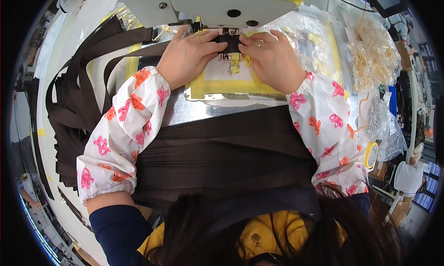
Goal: The person attaches a plastic template sheet to a sewing machine table, then loops fabric straps through metal hardware pieces and sews the strap ends using the sewing machine.
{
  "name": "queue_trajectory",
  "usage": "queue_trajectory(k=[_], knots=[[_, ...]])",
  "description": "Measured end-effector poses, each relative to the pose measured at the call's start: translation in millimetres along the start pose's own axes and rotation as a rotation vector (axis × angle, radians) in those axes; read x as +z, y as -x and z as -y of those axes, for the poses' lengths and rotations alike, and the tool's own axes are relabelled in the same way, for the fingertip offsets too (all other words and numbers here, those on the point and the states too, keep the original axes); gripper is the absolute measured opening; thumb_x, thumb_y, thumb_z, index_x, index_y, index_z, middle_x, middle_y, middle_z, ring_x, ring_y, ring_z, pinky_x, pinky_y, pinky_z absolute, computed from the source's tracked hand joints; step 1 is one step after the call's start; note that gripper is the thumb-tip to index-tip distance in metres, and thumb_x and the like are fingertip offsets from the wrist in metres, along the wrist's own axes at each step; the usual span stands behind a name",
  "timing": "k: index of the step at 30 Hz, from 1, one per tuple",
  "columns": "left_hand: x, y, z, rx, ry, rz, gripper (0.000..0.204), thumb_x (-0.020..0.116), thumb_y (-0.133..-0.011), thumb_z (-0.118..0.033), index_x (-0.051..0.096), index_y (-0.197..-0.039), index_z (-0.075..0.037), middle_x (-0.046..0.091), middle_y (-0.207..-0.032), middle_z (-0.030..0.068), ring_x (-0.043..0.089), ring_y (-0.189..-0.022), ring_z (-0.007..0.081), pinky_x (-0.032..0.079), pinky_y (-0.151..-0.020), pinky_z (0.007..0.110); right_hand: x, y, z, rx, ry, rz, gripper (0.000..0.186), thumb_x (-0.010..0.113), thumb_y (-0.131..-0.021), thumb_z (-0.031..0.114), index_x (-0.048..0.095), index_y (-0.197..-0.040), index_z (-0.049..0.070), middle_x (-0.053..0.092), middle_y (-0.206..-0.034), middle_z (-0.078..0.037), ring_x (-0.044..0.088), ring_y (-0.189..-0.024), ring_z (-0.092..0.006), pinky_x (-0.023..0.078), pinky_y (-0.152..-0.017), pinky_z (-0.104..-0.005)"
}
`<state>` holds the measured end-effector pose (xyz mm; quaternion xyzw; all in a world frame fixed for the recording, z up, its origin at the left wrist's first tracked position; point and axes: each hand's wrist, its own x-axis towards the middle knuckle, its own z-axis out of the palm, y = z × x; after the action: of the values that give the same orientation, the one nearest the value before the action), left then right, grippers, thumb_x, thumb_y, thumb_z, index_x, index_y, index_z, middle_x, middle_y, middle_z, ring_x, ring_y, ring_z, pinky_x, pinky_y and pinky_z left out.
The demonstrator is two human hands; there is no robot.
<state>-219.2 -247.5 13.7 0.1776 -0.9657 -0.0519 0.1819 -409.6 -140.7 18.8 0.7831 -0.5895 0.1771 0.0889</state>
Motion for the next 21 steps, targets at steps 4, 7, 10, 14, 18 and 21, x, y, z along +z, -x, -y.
queue_trajectory(k=[4, 7, 10, 14, 18, 21], knots=[[1.9, -8.0, 7.0, 0.011, -0.020, 0.010, 0.023, 0.054, -0.080, -0.016, 0.061, -0.102, -0.016, 0.056, -0.112, 0.0082, 0.057, -0.094, 0.0205, 0.035, -0.076, 0.034, 1.9, -6.2, -11.7, -0.006, 0.000, 0.038, 0.026, 0.051, -0.071, 0.008, 0.065, -0.093, 0.011, 0.061, -0.105, -0.001, 0.050, -0.102, -0.0180, 0.030, -0.093, -0.0438], [5.5, -14.8, 15.3, 0.049, -0.029, -0.042, 0.019, 0.054, -0.081, -0.016, 0.063, -0.097, -0.015, 0.061, -0.101, 0.0062, 0.061, -0.082, 0.0209, 0.041, -0.070, 0.033, -0.7, -10.3, -16.9, -0.007, 0.029, 0.068, 0.029, 0.052, -0.071, 0.009, 0.064, -0.097, 0.011, 0.059, -0.109, 0.001, 0.047, -0.107, -0.0195, 0.030, -0.094, -0.0450], [7.3, -17.1, 23.7, 0.031, 0.101, -0.052, 0.016, 0.056, -0.079, -0.016, 0.065, -0.092, -0.013, 0.064, -0.088, 0.0068, 0.061, -0.069, 0.0240, 0.047, -0.062, 0.032, 0.1, -16.8, -20.5, 0.004, 0.046, 0.098, 0.032, 0.051, -0.071, 0.009, 0.062, -0.101, 0.011, 0.057, -0.112, 0.002, 0.044, -0.110, -0.0205, 0.029, -0.095, -0.0460], [10.3, -19.1, 25.0, 0.048, 0.068, -0.121, 0.015, 0.053, -0.080, -0.019, 0.065, -0.088, -0.016, 0.064, -0.081, 0.0058, 0.061, -0.069, 0.0243, 0.049, -0.065, 0.033, 0.9, -16.9, -23.1, 0.018, 0.027, 0.128, 0.035, 0.050, -0.071, 0.007, 0.061, -0.104, 0.012, 0.055, -0.115, 0.002, 0.042, -0.113, -0.0214, 0.028, -0.096, -0.0484], [17.8, -16.8, 24.3, 0.043, 0.046, -0.174, 0.015, 0.053, -0.080, -0.018, 0.065, -0.089, -0.016, 0.064, -0.081, 0.0061, 0.061, -0.069, 0.0248, 0.047, -0.071, 0.034, 12.1, -7.1, -21.7, 0.046, -0.032, -0.001, 0.037, 0.048, -0.070, 0.006, 0.060, -0.105, 0.011, 0.054, -0.114, -0.003, 0.040, -0.115, -0.0240, 0.026, -0.097, -0.0500], [17.1, -13.9, 18.6, 0.022, -0.011, -0.125, 0.017, 0.052, -0.080, -0.016, 0.064, -0.092, -0.016, 0.064, -0.083, 0.0065, 0.060, -0.074, 0.0242, 0.043, -0.079, 0.035, 13.8, -5.0, -20.2, 0.057, -0.095, 0.006, 0.037, 0.047, -0.070, 0.005, 0.059, -0.105, 0.010, 0.054, -0.113, -0.005, 0.040, -0.114, -0.0252, 0.026, -0.097, -0.0505]])
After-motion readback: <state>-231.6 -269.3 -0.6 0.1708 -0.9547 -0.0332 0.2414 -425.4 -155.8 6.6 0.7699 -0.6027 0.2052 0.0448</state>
